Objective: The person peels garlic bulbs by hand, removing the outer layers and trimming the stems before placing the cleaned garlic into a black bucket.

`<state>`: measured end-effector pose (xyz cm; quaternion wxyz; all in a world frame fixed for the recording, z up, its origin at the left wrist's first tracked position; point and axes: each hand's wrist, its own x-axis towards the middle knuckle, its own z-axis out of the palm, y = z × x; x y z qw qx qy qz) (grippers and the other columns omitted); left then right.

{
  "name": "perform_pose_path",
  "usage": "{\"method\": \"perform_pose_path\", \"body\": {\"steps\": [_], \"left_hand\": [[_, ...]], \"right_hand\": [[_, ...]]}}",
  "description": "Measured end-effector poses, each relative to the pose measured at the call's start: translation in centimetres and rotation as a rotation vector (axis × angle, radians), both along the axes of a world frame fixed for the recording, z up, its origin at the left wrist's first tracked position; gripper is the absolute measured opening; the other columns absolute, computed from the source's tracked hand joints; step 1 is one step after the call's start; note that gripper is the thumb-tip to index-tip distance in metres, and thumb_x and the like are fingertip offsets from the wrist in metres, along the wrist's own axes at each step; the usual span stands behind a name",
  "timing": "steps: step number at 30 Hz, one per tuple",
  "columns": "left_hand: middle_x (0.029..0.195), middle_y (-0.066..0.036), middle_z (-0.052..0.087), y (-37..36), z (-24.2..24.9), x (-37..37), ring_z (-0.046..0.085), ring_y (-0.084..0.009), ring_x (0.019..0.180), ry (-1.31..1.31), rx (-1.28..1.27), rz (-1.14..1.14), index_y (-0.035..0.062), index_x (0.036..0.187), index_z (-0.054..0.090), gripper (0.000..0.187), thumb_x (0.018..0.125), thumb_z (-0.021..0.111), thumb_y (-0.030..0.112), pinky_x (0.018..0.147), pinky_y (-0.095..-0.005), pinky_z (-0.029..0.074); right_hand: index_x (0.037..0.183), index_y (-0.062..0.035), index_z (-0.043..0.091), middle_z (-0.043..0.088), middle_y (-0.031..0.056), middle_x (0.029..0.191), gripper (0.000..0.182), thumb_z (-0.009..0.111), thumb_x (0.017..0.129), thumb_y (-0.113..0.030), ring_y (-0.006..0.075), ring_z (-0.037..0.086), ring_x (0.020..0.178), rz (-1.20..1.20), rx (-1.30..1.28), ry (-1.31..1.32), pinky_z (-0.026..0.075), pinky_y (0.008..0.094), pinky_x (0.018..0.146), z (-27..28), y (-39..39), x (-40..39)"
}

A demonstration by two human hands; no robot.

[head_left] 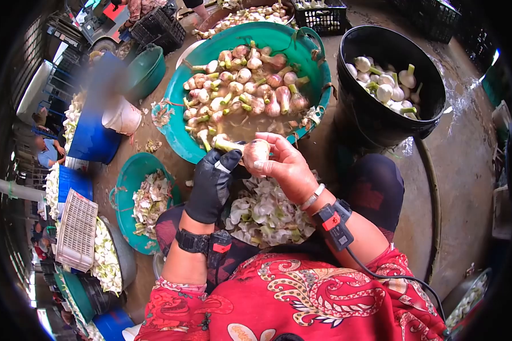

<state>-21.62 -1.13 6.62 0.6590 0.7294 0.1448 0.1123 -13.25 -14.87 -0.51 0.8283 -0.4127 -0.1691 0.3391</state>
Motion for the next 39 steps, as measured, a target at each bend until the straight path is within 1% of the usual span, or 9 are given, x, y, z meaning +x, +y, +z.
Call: {"method": "perform_pose_path", "body": {"steps": [3, 5, 11, 16, 19, 21, 25, 33, 39], "left_hand": [[0.098, -0.015, 0.064, 0.9, -1.6, 0.1, 0.063, -0.0287, 0.086, 0.069, -0.048, -0.004, 0.0045, 0.114, 0.061, 0.038, 0.079, 0.055, -0.007, 0.073, -0.0343, 0.050], [0.098, -0.014, 0.064, 1.1, -1.9, -0.3, 0.062, -0.0275, 0.086, 0.035, 0.056, -0.040, 0.0038, 0.113, 0.061, 0.036, 0.080, 0.055, -0.006, 0.073, -0.0339, 0.050], [0.093, -0.014, 0.062, -0.2, -1.0, -0.2, 0.062, -0.0262, 0.085, 0.008, 0.027, 0.031, 0.0009, 0.107, 0.064, 0.028, 0.081, 0.055, -0.004, 0.074, -0.0333, 0.048], [0.092, -0.016, 0.061, 1.0, -2.4, -0.8, 0.060, -0.0294, 0.084, 0.005, 0.057, -0.006, 0.0013, 0.107, 0.065, 0.030, 0.080, 0.054, -0.005, 0.073, -0.0347, 0.048], [0.092, -0.017, 0.061, 0.9, -2.0, -0.9, 0.060, -0.0290, 0.083, -0.129, 0.504, -0.054, 0.0009, 0.105, 0.065, 0.029, 0.080, 0.053, -0.006, 0.072, -0.0345, 0.048], [0.090, -0.017, 0.062, -0.1, -0.9, -0.6, 0.061, -0.0286, 0.083, 0.040, 0.038, 0.066, 0.0012, 0.103, 0.066, 0.028, 0.079, 0.052, -0.006, 0.072, -0.0345, 0.048], [0.090, -0.016, 0.063, 1.3, -2.3, -0.9, 0.061, -0.0274, 0.083, 0.035, 0.248, -0.006, 0.0015, 0.103, 0.066, 0.028, 0.079, 0.053, -0.005, 0.071, -0.0336, 0.048], [0.092, -0.003, 0.064, 1.7, -2.9, -0.7, 0.059, -0.0108, 0.086, 0.063, -0.137, 0.067, -0.0026, 0.105, 0.062, 0.019, 0.090, 0.056, 0.008, 0.075, -0.0254, 0.047], [0.103, -0.005, 0.066, 0.7, -1.9, -0.5, 0.060, -0.0120, 0.094, 0.105, -0.144, 0.006, -0.0026, 0.114, 0.060, 0.028, 0.089, 0.057, 0.009, 0.084, -0.0268, 0.047]], "right_hand": [[0.130, -0.0033, 0.044, 0.055, 0.0075, 0.108, 0.060, 0.073, 0.079, -0.015, 0.0138, 0.056, 0.090, -0.023, 0.055, 0.057, 0.047, 0.0282, 0.079, -0.7, 0.0, -0.1], [0.130, -0.0044, 0.045, 0.056, 0.0076, 0.107, 0.059, 0.073, 0.078, -0.013, 0.0138, 0.056, 0.090, 0.059, 0.169, 0.325, 0.047, 0.0285, 0.079, -0.8, -0.1, -0.1], [0.131, -0.0012, 0.039, 0.056, 0.0081, 0.106, 0.060, 0.069, 0.080, -0.011, 0.0144, 0.055, 0.089, 0.006, 0.028, 0.025, 0.047, 0.0271, 0.075, -0.9, 0.2, -0.4], [0.131, -0.0011, 0.039, 0.056, 0.0085, 0.105, 0.060, 0.069, 0.081, -0.011, 0.0145, 0.055, 0.088, 0.069, 0.121, 0.304, 0.048, 0.0286, 0.073, -0.7, -0.1, -0.5], [0.130, -0.0012, 0.039, 0.056, 0.0092, 0.105, 0.058, 0.069, 0.081, -0.011, 0.0148, 0.055, 0.088, 0.078, 0.107, 0.278, 0.049, 0.0301, 0.072, -1.1, 0.2, -0.5], [0.130, -0.0013, 0.039, 0.056, 0.0096, 0.106, 0.058, 0.069, 0.081, -0.011, 0.0153, 0.056, 0.088, 0.072, 0.096, 0.223, 0.050, 0.0309, 0.072, -1.2, 0.3, -0.7], [0.129, -0.0041, 0.041, 0.057, 0.0090, 0.106, 0.051, 0.065, 0.085, -0.014, 0.0163, 0.057, 0.087, 0.075, 0.087, 0.318, 0.051, 0.0316, 0.072, -1.0, 0.2, -0.9], [0.118, -0.0087, 0.050, 0.057, 0.0045, 0.101, 0.033, 0.054, 0.091, -0.028, 0.0142, 0.058, 0.084, 0.158, 0.042, 0.357, 0.051, 0.0313, 0.070, 0.3, 0.1, -0.7], [0.120, -0.0049, 0.048, 0.058, 0.0079, 0.106, 0.037, 0.044, 0.094, -0.030, 0.0171, 0.059, 0.086, 0.110, -0.021, 0.233, 0.049, 0.0314, 0.066, 0.2, 0.3, -1.3]]}}
